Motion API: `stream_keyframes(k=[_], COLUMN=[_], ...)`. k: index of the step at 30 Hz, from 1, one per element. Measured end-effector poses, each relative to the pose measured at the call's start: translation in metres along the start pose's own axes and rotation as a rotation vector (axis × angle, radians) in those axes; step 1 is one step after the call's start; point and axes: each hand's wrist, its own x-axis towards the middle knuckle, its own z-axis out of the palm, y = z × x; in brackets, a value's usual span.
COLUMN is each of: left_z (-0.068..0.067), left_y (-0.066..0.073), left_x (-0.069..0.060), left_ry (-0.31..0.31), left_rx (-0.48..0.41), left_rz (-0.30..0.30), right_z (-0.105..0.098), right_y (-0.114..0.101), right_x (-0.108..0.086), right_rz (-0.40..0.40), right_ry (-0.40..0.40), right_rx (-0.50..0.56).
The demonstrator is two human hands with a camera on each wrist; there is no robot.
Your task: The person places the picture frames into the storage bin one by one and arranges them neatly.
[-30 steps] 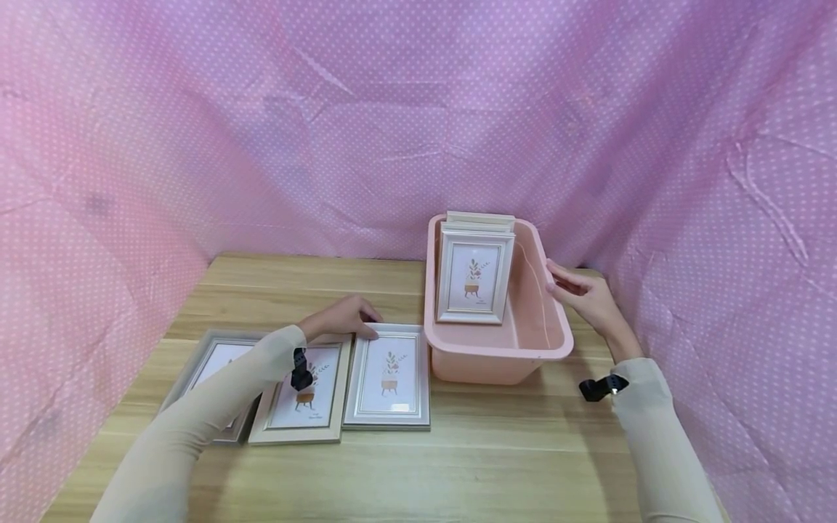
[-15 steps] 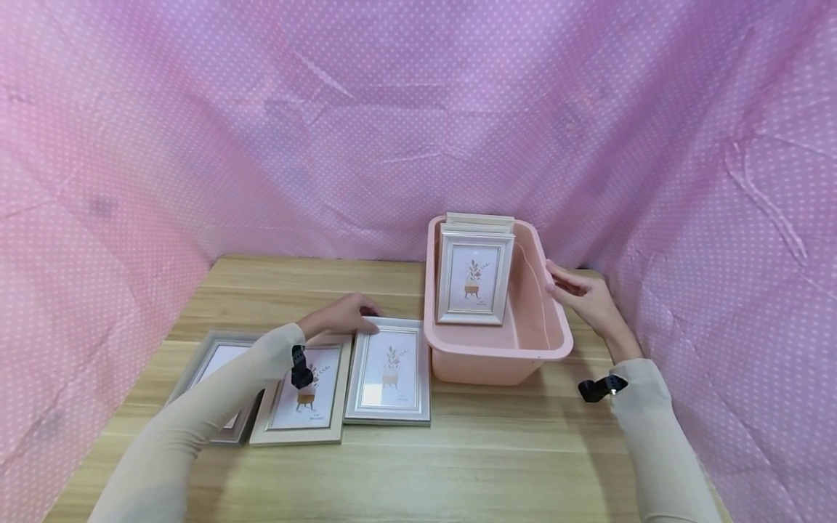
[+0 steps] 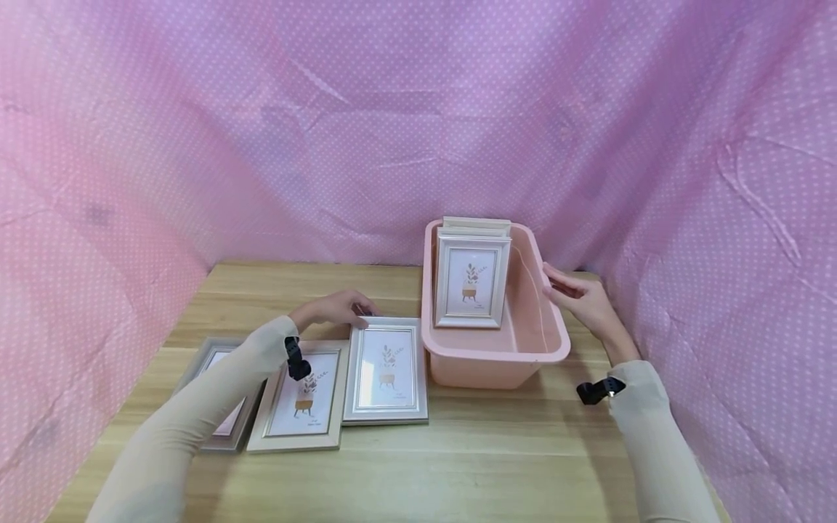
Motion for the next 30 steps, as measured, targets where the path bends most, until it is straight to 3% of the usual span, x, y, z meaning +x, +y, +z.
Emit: stream_keyframes(k=[6,11,20,30], left_z=[-0.004,-0.007,-0.013,-0.018], left_y=[0.003,0.009,0.006,0.009], left_x=[-0.001,-0.004,-0.008,-0.011], left_ry=[-0.022,-0.033,-0.059,-0.036], left_rx=[-0.068,-0.123,-0.214,-0.295], left_rz=[-0.087,-0.122,-0.102,-0.104], right_z=[0.001,0.002,0.002,0.002], right_y=[0.001,0.002,0.002,0.002], right_x=[0.002,0.003,0.001,0.001], right_rz=[0.014,0.013,0.01,0.03], right_ry=[0.012,0.007,0.021,0.026], right_rx=[0.025,0.036,0.014,0.041])
